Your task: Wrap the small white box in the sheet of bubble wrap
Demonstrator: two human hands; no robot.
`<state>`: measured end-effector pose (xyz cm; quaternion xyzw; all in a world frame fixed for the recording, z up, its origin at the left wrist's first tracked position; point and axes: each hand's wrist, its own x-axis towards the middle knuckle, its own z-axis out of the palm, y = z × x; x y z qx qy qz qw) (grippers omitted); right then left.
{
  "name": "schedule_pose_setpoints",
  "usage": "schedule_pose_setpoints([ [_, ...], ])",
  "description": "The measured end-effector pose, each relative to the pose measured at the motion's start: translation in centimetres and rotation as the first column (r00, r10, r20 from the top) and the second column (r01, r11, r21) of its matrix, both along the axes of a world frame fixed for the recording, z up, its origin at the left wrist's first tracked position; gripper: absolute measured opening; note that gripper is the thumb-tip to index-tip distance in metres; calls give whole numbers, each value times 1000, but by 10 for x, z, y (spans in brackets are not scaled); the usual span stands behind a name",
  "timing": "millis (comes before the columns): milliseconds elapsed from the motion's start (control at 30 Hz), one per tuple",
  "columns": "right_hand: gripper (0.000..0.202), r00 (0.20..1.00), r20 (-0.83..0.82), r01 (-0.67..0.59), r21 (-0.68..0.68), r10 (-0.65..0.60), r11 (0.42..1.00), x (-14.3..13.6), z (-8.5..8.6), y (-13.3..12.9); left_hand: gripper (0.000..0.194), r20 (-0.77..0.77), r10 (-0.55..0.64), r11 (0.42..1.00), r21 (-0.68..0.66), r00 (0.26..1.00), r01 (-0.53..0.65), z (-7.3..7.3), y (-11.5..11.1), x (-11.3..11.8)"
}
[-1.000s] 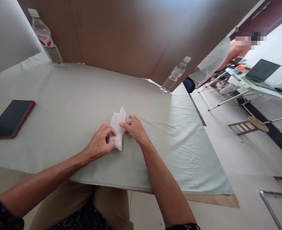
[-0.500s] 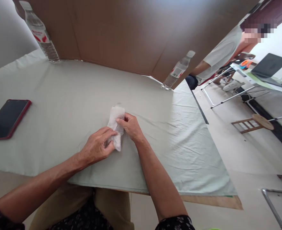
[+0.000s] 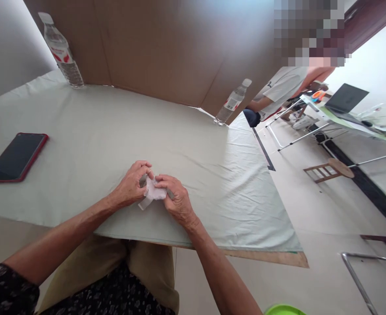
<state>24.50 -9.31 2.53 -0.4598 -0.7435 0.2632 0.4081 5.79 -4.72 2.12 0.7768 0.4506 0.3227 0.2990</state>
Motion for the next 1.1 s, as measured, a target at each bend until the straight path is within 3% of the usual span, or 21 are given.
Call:
schedule_pose_setpoints([
  [133, 42, 987, 139, -96, 90, 83, 991, 7, -12, -6, 9, 45, -117, 991, -58, 992, 120, 3, 5, -5],
  [233, 40, 975, 211, -99, 155, 65, 983, 8, -18, -4, 6, 55, -178, 982, -59, 982, 181, 5, 8, -11],
  [300, 35, 978, 204, -75, 159, 41, 985, 6, -19, -1, 12, 43, -238, 967, -78, 970, 241, 8, 10, -17],
  [367, 31, 988, 153, -38, 122, 19, 992, 5, -17, 4, 29, 26, -298, 948, -113, 954, 299, 11, 11, -23],
  [433, 26, 998, 55, 25, 38, -27, 999, 4, -13, 12, 51, 14, -323, 938, -132, 946, 322, 13, 12, -27],
  [500, 20, 995, -64, 67, -136, -77, 988, 3, -8, 23, 60, 5, -291, 947, -144, 957, 289, 14, 13, -27],
  [600, 27, 972, -208, 18, -406, -111, 914, -1, -2, 41, 46, 22, -201, 954, -222, 979, 201, 14, 15, -23],
  [700, 31, 963, -253, -43, -487, -94, 873, -4, -2, 51, 42, 134, -181, 923, -320, 974, 216, 11, 19, -21],
  [800, 32, 962, -240, 7, -456, -130, 890, -4, -6, 52, 47, 243, -158, 895, -375, 957, 243, 8, 22, -21],
  [900, 36, 931, -214, 219, -324, -297, 920, 2, -9, 46, 49, 312, -117, 874, -420, 943, 247, 8, 23, -19],
  [967, 36, 932, -142, 296, -230, -332, 927, 6, -9, 41, 53, 325, -107, 865, -435, 939, 250, 9, 23, -18],
  [1100, 37, 979, 52, 203, -84, -199, 976, 4, -6, 34, 52, 294, -122, 865, -438, 948, 247, 12, 23, -18],
])
